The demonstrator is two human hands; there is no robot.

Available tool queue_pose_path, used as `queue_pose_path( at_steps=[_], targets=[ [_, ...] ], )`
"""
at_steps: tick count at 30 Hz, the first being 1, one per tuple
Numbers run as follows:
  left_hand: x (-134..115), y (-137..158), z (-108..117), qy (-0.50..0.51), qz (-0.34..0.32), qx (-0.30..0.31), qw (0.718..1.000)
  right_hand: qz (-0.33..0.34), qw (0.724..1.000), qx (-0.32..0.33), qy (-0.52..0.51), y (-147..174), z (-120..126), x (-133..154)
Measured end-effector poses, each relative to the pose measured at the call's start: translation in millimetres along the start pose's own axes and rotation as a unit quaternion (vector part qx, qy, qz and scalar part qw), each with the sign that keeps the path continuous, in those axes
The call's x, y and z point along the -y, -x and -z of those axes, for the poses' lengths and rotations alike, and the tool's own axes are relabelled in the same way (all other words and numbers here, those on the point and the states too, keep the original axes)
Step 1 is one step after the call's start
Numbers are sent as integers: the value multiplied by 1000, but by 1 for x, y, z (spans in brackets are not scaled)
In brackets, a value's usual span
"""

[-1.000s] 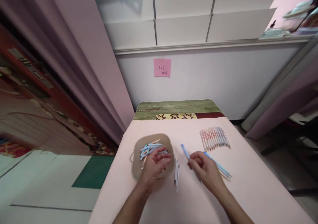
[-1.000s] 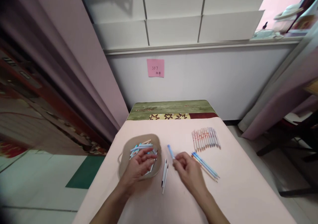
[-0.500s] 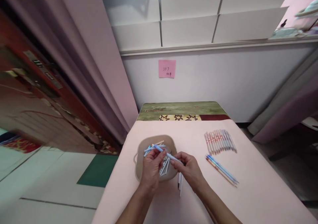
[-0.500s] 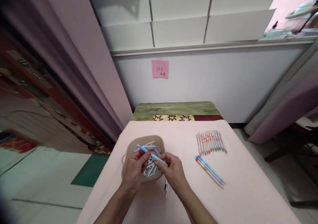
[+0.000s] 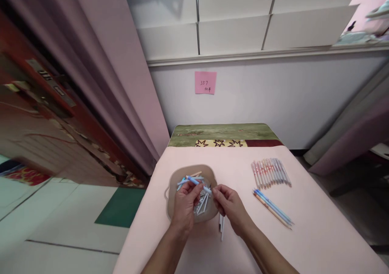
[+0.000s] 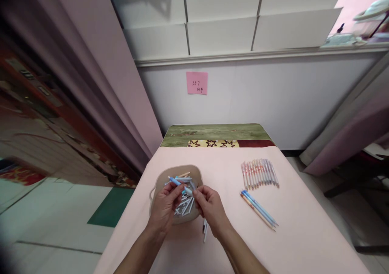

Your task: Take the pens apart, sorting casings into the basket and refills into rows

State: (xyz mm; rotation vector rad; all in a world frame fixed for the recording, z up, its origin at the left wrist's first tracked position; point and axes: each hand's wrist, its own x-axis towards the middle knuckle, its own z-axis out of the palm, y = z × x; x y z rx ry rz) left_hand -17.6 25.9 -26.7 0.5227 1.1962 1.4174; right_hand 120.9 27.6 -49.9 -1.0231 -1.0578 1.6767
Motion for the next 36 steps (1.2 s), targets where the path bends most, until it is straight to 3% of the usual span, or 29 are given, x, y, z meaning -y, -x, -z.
queue_pose_path(
  at_steps=[9, 14, 16, 18, 21, 27, 31, 33, 36],
  targets=[
    [1, 1, 3, 22, -32, -33, 999, 76, 993, -88, 29, 2, 6, 3],
    [-7, 1, 20, -109, -104, 7, 988, 101, 983, -90, 125, 4, 14, 5],
    [-9, 3, 30, -234, -166, 19, 958, 118, 971, -96, 186, 6, 16, 9],
    [-9, 3, 41, -369, -225, 33, 901, 146, 955, -100, 240, 8, 15, 14],
    [-7, 3, 52, -478, -262, 57, 836, 192, 929, -102, 301, 10, 11, 22],
    [-5, 13, 56, -468, -272, 37, 840, 247, 893, -117, 357, 17, 3, 34],
    [-6, 9, 64, -485, -243, 36, 839, 234, 902, -119, 342, 12, 1, 31],
    [-9, -1, 67, -543, -206, 14, 814, 197, 916, -100, 334, -2, -3, 23],
    [-20, -20, 66, -659, -172, -32, 731, 152, 929, -67, 331, -33, -14, 8]
  ],
)
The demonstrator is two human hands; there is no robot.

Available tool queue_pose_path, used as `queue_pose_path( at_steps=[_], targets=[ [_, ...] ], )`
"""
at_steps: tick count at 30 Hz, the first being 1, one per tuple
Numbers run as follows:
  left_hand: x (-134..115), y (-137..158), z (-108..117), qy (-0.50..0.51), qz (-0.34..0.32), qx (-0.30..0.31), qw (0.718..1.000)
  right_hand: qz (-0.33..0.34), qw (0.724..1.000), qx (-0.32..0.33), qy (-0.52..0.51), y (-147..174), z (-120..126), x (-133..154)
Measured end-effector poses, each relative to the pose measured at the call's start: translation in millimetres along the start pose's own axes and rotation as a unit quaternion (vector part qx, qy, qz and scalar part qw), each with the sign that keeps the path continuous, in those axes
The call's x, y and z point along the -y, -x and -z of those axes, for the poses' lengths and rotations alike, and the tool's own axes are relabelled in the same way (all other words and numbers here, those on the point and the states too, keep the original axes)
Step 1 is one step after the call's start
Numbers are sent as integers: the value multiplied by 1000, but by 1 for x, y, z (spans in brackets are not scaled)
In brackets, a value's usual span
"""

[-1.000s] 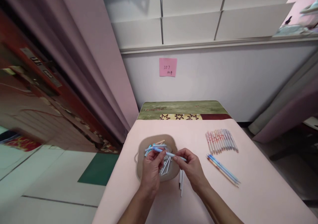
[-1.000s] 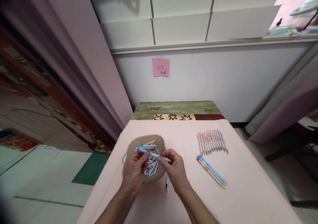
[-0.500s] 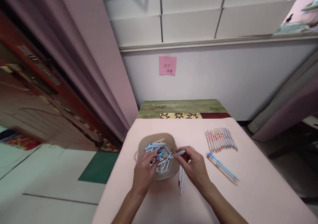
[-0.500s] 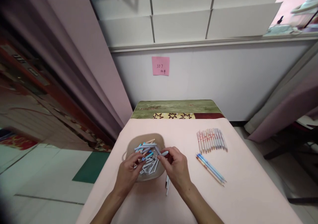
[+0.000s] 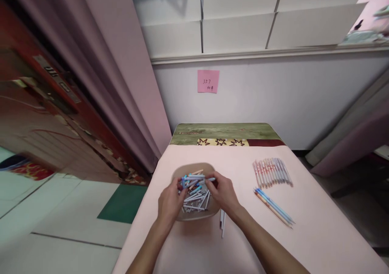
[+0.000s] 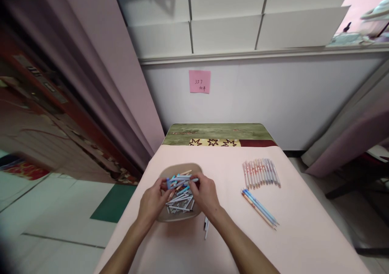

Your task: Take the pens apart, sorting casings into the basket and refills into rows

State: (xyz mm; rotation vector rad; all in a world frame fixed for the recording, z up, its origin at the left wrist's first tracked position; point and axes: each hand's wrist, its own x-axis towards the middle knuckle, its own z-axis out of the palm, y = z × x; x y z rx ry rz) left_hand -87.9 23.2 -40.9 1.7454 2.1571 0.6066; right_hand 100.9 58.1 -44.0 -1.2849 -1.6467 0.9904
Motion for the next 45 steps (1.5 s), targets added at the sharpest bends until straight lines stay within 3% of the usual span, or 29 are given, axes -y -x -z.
queue_pose_path(
  at_steps=[3, 5, 8, 10, 13, 17, 22, 25, 27, 29, 31, 33, 35, 37, 40, 43, 45],
  targets=[
    [-2, -14, 10, -100, 1, -17, 995, -9, 1000, 26, -7, -21, -15, -8],
    [1, -14, 16, -116, -5, -45, 992, -1, 1000, 6, 19, -25, -9, -14],
    [17, -5, 20, -89, -6, -79, 993, -7, 997, -52, 55, -9, 24, -34],
    [32, 2, 20, -58, -10, -79, 995, -35, 987, -84, 136, 12, 56, -53],
    [43, 7, 18, -12, -18, -81, 996, -139, 936, -81, 314, 47, 101, -81],
    [24, 4, 15, 41, -46, -97, 993, -231, 860, -36, 454, 80, 129, -103],
    [-16, 4, 15, 110, -88, -75, 987, -225, 845, -19, 485, 85, 131, -109],
    [-30, 9, 12, 167, -76, -48, 982, -220, 848, -19, 482, 82, 131, -105],
    [-39, 14, 6, 236, -47, -20, 970, -201, 870, -41, 449, 80, 127, -95],
    [-51, 19, -5, 330, -7, 23, 944, -169, 913, -77, 364, 76, 116, -79],
    [-65, 23, -17, 431, 32, 100, 896, -126, 966, -82, 208, 69, 99, -56],
    [-78, 24, -27, 520, 74, 169, 834, -106, 994, -20, -10, 59, 78, -31],
    [-85, 23, -31, 579, 104, 190, 786, -109, 971, 57, -204, 51, 61, -9],
    [-87, 21, -30, 619, 127, 182, 753, -123, 936, 96, -316, 45, 50, 4],
    [-83, 17, -22, 656, 157, 138, 725, -154, 914, 124, -354, 43, 42, 9],
    [-81, 15, -17, 666, 178, 91, 718, -180, 910, 155, -340, 44, 35, 4],
    [-81, 14, -17, 668, 184, 71, 717, -176, 915, 142, -333, 44, 29, 0]
  ],
)
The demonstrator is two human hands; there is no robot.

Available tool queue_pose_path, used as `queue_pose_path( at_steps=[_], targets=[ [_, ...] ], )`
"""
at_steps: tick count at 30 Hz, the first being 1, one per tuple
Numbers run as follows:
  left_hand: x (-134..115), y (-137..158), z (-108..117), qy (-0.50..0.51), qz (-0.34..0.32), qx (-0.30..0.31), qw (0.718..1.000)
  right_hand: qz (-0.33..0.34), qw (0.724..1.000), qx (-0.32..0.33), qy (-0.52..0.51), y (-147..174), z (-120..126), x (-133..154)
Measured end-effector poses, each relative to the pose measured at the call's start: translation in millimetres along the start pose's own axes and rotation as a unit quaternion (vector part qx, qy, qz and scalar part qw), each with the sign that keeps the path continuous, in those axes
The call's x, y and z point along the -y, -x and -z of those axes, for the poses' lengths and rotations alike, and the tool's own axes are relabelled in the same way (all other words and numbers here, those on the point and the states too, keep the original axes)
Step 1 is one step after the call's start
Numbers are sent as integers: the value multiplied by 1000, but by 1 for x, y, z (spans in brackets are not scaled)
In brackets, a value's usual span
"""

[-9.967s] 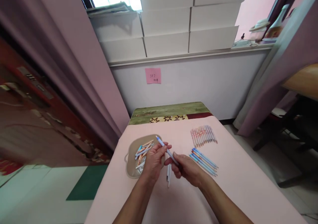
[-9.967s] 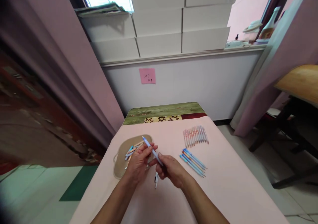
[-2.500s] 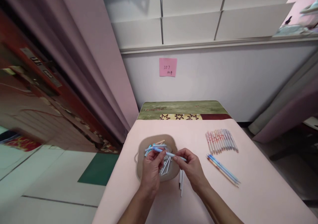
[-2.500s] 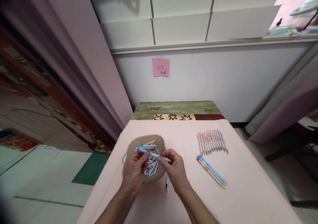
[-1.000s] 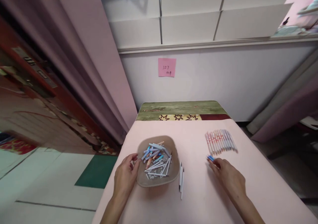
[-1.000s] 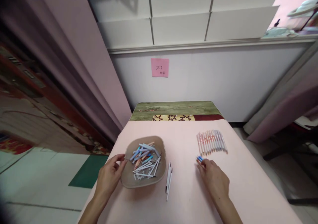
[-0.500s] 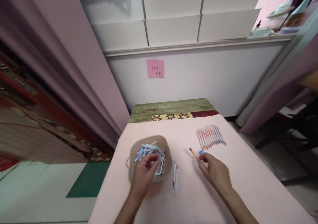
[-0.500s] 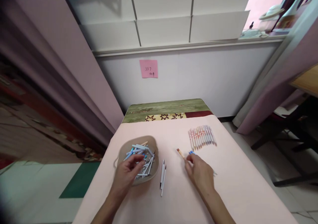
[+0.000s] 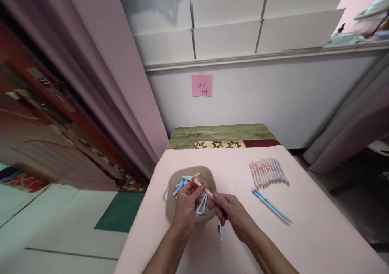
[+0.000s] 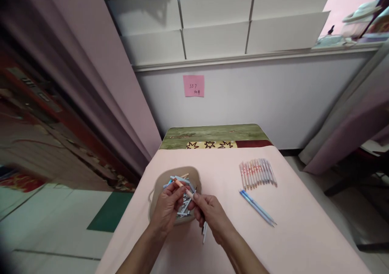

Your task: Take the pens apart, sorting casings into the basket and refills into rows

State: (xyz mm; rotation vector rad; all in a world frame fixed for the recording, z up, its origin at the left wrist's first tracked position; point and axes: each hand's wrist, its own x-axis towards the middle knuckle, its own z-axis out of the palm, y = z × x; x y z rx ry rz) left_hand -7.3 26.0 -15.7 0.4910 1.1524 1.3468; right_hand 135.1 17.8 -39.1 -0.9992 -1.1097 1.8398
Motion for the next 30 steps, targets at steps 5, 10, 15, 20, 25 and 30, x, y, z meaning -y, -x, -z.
queue_pose_path(
  at_steps=[5, 10, 15, 20, 25, 30],
  targets=[
    [7, -5, -3, 17, -36, -26, 999, 108, 983, -116, 93, -9, -2, -12],
    [11, -9, 1, 23, -70, -34, 997, 109, 977, -132, 125, -13, -4, -14],
    [12, -10, 4, 19, -66, -39, 997, 13, 997, -54, 46, -16, -5, -14],
    [13, -10, 4, 18, -64, -42, 997, 84, 990, -110, 27, -15, -3, -10],
    [13, -10, 1, 12, -69, -39, 997, 31, 997, -70, 21, -12, -3, -7],
    [12, -10, 3, 16, -76, -35, 996, 75, 993, -85, 8, -11, -4, -9]
  ],
)
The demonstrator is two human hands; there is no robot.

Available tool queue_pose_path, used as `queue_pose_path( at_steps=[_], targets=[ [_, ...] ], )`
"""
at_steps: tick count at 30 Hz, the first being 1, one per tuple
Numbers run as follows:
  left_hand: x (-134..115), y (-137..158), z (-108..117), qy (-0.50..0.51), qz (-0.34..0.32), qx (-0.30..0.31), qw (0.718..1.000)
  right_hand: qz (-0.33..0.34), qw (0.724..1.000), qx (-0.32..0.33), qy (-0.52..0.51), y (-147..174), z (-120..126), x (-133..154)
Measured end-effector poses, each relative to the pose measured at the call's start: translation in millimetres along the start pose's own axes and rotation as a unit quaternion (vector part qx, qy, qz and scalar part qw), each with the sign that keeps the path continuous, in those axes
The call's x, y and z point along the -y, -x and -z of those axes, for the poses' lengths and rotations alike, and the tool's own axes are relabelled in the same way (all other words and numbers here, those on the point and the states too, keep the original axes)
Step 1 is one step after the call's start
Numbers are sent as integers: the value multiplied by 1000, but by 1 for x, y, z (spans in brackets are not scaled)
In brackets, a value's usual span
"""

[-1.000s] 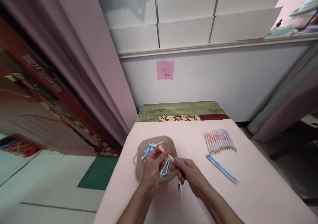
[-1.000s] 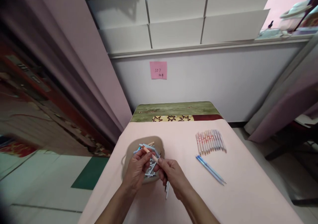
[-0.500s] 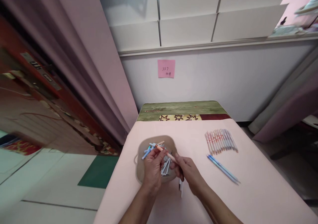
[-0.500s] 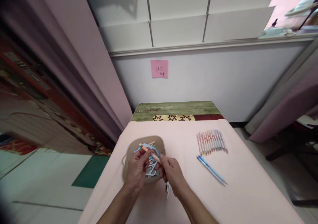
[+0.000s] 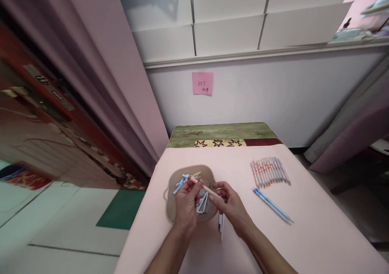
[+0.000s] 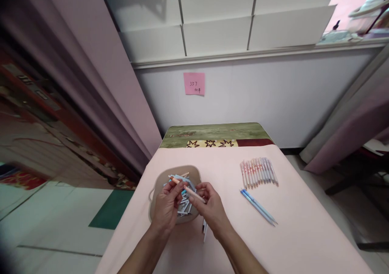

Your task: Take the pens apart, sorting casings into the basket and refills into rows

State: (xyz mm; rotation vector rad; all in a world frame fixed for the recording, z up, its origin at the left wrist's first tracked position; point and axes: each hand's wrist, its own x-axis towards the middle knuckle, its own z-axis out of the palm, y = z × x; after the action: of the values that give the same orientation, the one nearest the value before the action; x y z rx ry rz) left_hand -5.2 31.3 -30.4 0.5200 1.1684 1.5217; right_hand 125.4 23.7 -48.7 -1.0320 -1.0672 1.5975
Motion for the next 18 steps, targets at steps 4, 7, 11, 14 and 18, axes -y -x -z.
queue_pose_path(
  at_steps=[4, 7, 11, 14, 18],
  targets=[
    [0, 0, 2, -3, -1, -1, 1000, -37, 999, 22, 24, 1, 0, -2],
    [-3, -2, 7, 5, -12, -12, 1000, 22, 998, -25, 56, 1, 7, -1],
    [-12, -6, 19, -25, -50, -24, 998, 52, 991, -50, 112, 1, 20, 0],
    [-17, -4, 32, -123, -72, 26, 989, 66, 982, -60, 168, 1, 24, 5],
    [-22, 2, 51, -327, -112, 103, 933, 148, 955, -56, 250, 4, 17, 19]
  ],
)
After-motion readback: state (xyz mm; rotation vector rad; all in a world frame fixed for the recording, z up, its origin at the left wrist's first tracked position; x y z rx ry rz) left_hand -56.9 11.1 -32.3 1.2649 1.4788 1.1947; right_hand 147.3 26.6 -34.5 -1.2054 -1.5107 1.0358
